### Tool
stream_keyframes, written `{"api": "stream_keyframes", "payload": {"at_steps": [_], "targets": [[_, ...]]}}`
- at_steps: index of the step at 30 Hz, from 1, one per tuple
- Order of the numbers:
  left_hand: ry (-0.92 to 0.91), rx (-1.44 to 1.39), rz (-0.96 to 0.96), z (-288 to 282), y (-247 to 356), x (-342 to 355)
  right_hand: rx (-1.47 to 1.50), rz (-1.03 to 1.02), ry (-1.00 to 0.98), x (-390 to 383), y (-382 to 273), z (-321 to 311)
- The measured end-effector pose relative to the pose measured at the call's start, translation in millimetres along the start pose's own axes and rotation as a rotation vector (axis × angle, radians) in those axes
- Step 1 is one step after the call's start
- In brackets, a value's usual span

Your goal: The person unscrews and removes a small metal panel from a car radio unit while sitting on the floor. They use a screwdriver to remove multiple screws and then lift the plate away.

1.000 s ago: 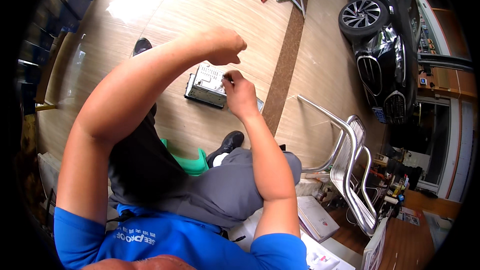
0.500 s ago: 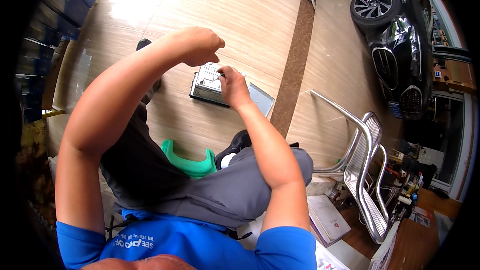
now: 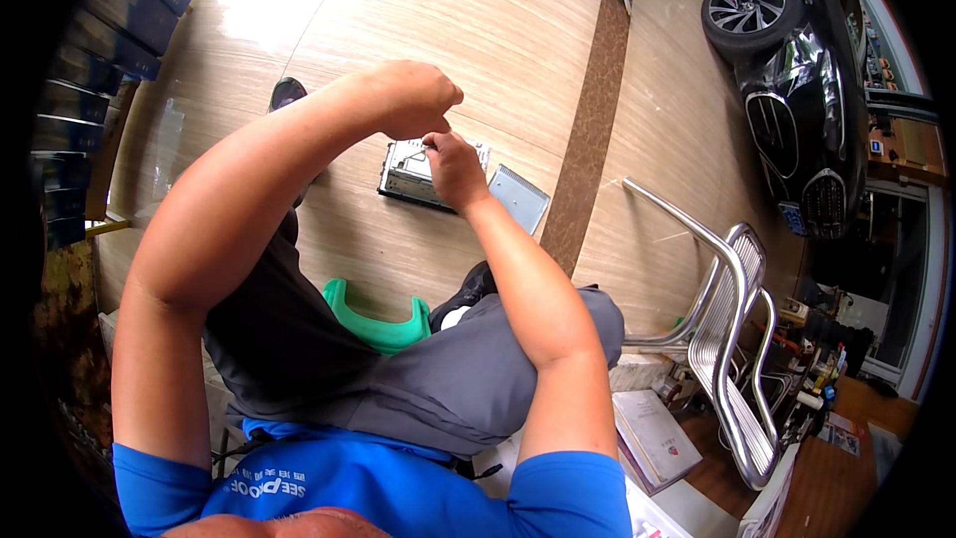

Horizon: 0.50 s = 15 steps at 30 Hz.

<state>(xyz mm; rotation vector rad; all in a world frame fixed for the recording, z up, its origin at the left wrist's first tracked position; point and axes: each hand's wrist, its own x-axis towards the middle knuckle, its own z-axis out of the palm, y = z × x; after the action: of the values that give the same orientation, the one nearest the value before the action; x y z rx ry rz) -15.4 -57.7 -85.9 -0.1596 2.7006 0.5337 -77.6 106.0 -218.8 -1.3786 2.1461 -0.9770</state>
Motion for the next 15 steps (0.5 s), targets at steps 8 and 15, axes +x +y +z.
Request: {"api": "stream_keyframes", "payload": {"at_steps": [8, 15], "targets": [[0.045, 0.006, 0.014, 1.3, -1.8, -2.8, -0.002, -0.036, 0.005, 0.8, -0.8, 2.9], [0.045, 0.005, 0.019, 2.4, -3.2, -1.4, -0.016, -0.039, -0.005, 0.9, -0.6, 3.7]]}}
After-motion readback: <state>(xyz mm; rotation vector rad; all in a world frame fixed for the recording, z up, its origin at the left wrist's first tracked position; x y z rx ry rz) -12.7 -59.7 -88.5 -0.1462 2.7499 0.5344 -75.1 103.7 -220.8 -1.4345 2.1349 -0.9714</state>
